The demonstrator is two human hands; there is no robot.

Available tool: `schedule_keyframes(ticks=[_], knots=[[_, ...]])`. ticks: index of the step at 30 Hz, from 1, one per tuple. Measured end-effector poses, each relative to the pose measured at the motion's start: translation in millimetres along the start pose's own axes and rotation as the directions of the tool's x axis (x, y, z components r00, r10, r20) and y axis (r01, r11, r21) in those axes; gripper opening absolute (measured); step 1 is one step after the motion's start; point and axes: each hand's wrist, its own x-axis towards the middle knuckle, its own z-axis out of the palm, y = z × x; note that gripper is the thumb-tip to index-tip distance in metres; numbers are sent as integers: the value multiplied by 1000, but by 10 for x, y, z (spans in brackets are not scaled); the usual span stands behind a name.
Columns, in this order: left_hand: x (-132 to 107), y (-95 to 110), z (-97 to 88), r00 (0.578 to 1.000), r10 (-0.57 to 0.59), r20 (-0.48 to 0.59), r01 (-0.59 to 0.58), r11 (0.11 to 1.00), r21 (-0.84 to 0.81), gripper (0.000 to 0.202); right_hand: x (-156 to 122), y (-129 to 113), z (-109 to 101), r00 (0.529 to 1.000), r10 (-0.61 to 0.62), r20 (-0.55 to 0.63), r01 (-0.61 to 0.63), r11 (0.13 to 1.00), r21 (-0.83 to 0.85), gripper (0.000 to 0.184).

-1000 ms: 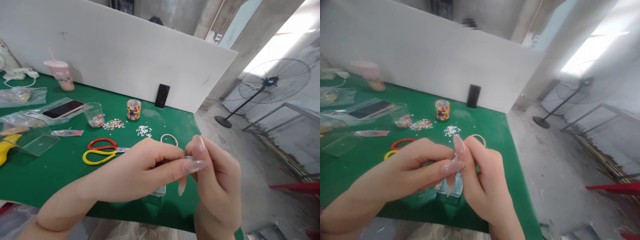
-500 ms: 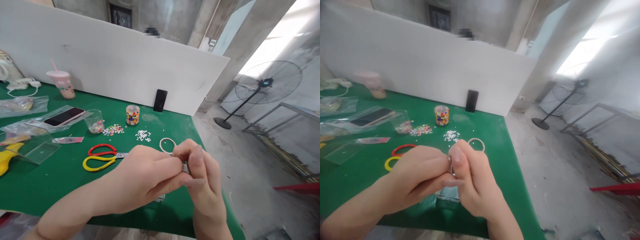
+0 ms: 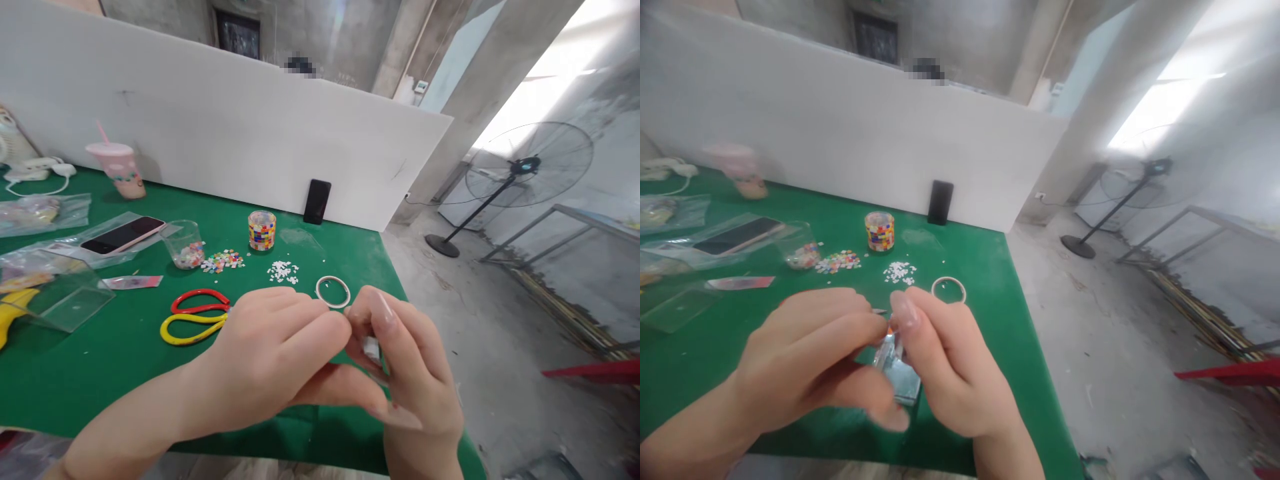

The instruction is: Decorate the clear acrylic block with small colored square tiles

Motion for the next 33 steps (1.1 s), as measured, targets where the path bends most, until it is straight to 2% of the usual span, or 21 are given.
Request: schedule_keyframes(ticks=[2, 5, 7, 10, 13, 17, 25, 33], knots=[[3, 6, -38, 1000, -15, 10, 16, 999, -39, 42, 10, -14, -27, 1000, 7, 5, -7, 1000, 17, 37], [8, 13, -93, 987, -34, 156, 39, 999, -30, 34, 19, -22, 3, 999, 46, -20, -46, 999, -6, 39], [10, 17, -100, 974, -26, 227, 17, 999, 42, 27, 23, -15, 48, 993, 61, -102, -66, 997, -42, 42], [6, 26, -66, 967, 7, 254, -39, 992, 122, 20, 20, 9, 83, 978, 36, -206, -63, 990, -124, 42], [2, 32, -29, 962, 14, 273, -59, 986, 159, 23, -4, 44, 55, 979, 23, -201, -65, 976, -206, 40], [6, 17, -25, 966, 30, 257, -81, 978, 191, 25, -43, 82, 26, 973, 33, -227, -89, 966, -244, 38], [-5, -13, -35, 974, 83, 209, -122, 976, 181, 28, -30, 101, 98, 962, 56, -268, -126, 959, -254, 36], [-22, -18, -19, 985, 54, 163, -89, 972, 218, 27, -20, 36, 81, 976, 78, -204, -128, 961, -246, 41]])
